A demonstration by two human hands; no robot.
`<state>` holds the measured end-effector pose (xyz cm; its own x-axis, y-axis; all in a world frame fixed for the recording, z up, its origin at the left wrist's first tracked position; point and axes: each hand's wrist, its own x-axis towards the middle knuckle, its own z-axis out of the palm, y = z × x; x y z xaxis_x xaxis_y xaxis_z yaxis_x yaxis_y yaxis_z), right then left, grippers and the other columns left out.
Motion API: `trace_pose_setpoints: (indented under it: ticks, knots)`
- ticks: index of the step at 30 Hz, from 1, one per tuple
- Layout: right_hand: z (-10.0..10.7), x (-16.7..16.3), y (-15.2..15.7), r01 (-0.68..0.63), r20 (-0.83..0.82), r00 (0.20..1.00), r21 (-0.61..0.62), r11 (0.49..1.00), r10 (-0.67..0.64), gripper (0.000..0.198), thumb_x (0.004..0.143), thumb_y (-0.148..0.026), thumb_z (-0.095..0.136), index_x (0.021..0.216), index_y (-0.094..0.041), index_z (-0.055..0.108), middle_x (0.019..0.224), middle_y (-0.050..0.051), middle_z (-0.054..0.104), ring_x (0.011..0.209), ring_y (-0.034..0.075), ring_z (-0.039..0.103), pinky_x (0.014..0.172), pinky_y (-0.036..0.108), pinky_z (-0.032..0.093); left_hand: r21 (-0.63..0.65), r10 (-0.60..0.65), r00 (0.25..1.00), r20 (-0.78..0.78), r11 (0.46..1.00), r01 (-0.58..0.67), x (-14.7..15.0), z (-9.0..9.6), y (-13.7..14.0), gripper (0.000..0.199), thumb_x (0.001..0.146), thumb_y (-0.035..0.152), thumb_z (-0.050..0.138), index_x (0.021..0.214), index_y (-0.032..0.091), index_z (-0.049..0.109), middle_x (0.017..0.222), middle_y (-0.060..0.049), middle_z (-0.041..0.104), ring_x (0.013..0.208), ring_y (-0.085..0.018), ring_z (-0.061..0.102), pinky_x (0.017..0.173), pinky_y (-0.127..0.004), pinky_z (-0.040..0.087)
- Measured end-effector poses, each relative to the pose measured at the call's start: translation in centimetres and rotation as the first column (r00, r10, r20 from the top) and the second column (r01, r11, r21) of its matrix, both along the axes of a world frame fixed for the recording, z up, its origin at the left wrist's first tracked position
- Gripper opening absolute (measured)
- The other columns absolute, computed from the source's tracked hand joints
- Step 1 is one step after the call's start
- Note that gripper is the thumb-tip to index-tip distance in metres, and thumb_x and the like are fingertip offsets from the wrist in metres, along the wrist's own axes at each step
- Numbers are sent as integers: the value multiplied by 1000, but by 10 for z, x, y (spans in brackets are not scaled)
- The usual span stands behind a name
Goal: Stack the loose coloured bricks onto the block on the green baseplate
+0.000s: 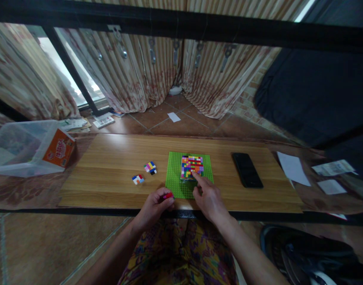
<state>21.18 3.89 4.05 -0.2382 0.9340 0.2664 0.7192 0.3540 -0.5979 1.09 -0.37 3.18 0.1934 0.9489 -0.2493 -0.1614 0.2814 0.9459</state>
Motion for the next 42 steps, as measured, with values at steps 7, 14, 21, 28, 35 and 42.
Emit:
trace_pose_setpoints:
  ticks: [7,14,21,28,35,42]
  knots:
    - [-6,-3,-1,39,-112,993,-16,999,-41,56,77,-11,45,131,-24,54,89,6,65,75,18,60,71,34,51,4,-7,1000,-2,1000,7,0,1,0,23,78,36,68,78,16,57,63,2,57,58,-10,50,58,-23,42]
    - [-4,-3,-1,47,-125,991,-43,998,-52,54,77,-12,45,129,-23,56,90,7,65,76,18,61,70,33,51,-1,12,1000,8,1000,-12,2,4,-1,24,77,35,69,77,15,56,62,2,56,57,-10,49,58,-22,40]
    - [-3,-4,-3,72,-127,989,-80,994,-81,57,76,-11,46,131,-24,54,88,6,64,71,17,59,68,33,51,-6,4,999,33,1000,-3,0,1,0,22,78,33,69,79,16,56,63,3,57,58,-10,50,59,-23,41]
    - [6,-5,2,71,-99,992,-72,995,-78,52,78,-13,44,128,-23,57,87,6,63,66,16,56,65,31,49,-17,-8,1000,28,1000,8,-1,1,1,23,78,34,69,79,15,57,62,3,57,58,-10,50,59,-23,41]
    - [3,-8,2,44,0,999,-48,998,-44,52,79,-13,43,129,-21,56,86,6,63,65,17,55,67,32,48,-16,-10,998,60,1000,11,-1,-3,1,23,78,33,69,81,15,55,63,3,58,59,-10,51,60,-23,41]
    - [-2,-6,1,42,-12,999,-43,998,-42,53,79,-14,43,130,-23,55,88,6,63,69,18,56,68,33,49,-22,-1,996,94,1000,3,0,-2,0,22,78,32,70,80,15,55,62,3,57,57,-10,49,59,-22,40]
